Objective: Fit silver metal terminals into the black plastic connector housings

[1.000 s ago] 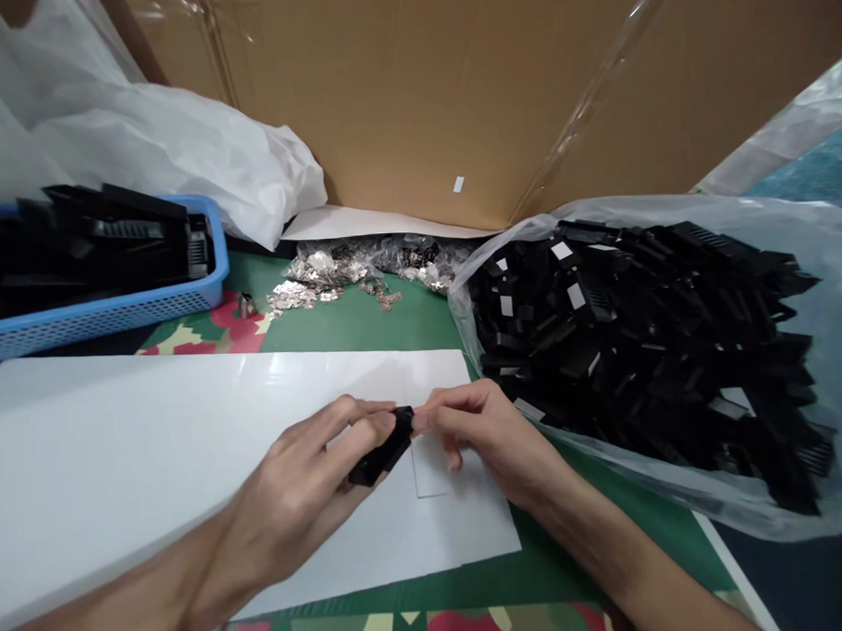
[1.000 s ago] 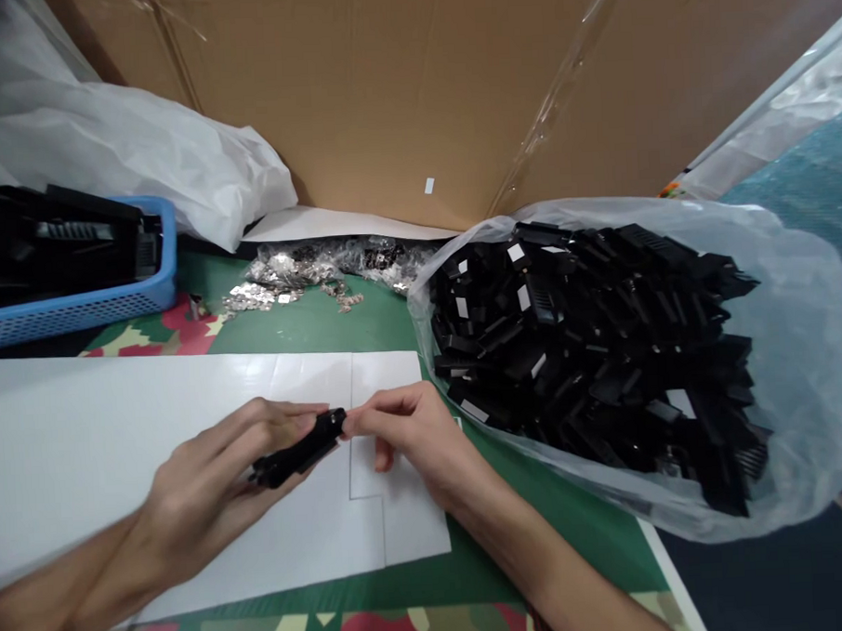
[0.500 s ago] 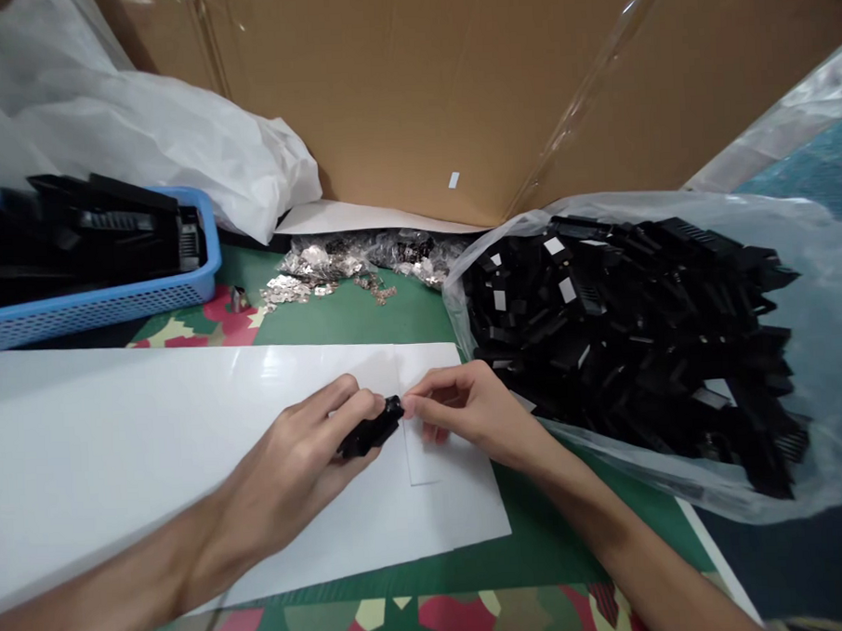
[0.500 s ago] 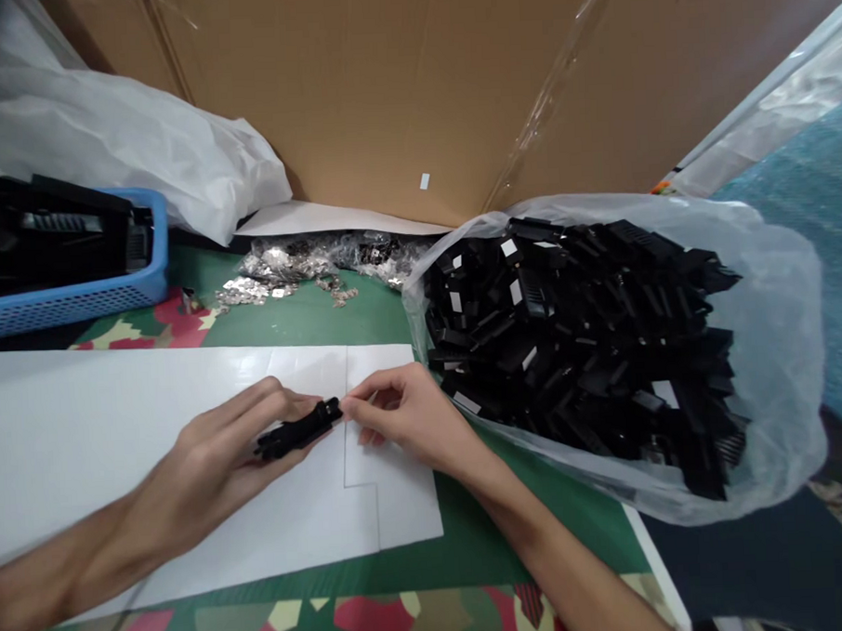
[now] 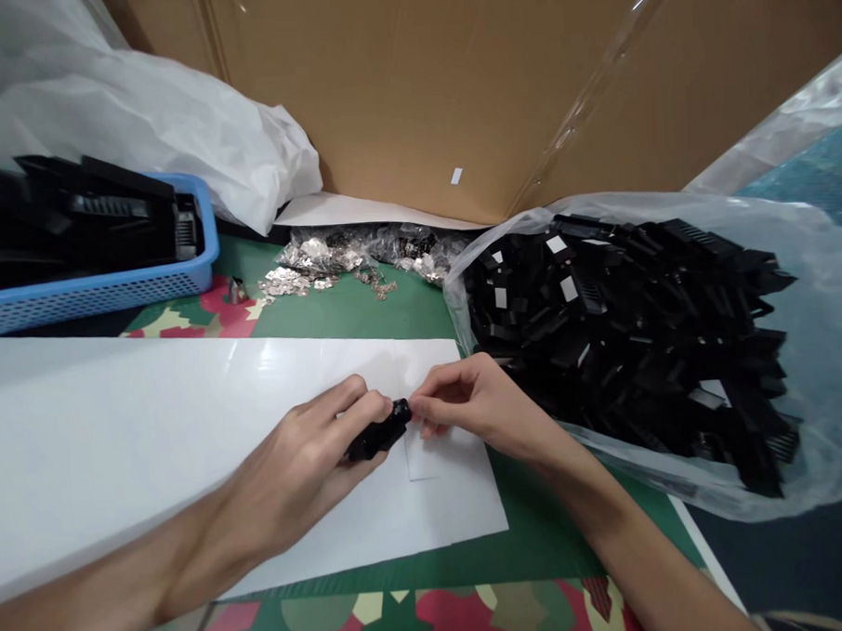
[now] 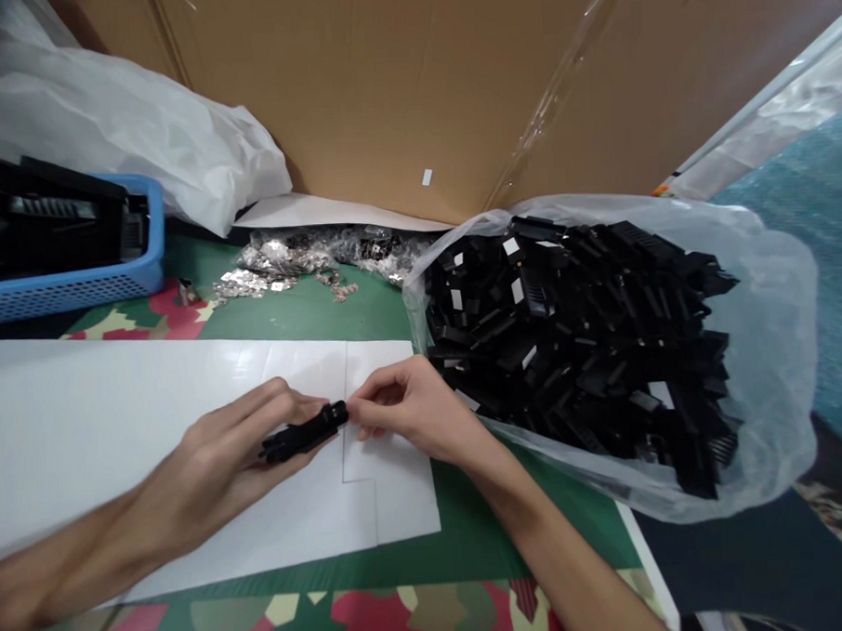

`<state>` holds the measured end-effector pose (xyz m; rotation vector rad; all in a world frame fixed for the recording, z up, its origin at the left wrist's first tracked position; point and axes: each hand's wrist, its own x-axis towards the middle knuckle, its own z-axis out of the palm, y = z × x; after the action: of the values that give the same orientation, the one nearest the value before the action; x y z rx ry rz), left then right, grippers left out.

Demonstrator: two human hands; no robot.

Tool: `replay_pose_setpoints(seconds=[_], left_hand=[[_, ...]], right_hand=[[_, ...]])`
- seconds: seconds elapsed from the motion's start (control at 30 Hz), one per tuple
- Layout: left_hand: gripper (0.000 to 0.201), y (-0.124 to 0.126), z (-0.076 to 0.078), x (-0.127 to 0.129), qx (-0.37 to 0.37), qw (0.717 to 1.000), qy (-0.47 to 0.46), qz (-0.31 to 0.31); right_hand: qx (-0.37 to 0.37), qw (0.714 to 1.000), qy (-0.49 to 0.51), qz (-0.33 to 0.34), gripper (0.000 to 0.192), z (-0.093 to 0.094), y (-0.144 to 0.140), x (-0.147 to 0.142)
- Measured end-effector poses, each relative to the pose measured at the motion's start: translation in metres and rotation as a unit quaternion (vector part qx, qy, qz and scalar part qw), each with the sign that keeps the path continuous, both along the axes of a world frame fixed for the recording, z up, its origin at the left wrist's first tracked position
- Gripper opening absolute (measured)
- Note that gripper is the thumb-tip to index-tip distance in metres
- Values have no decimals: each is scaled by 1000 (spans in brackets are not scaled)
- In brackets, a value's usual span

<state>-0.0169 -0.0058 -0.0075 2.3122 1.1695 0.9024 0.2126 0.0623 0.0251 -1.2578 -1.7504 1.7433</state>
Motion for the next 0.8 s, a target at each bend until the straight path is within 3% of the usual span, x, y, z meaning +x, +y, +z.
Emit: replay_pose_setpoints(seconds=[0.8], left_hand=[[16, 0, 4, 1, -11, 999, -44, 8]], right_hand=[[-9, 1000, 23, -19, 35, 0, -3, 4]])
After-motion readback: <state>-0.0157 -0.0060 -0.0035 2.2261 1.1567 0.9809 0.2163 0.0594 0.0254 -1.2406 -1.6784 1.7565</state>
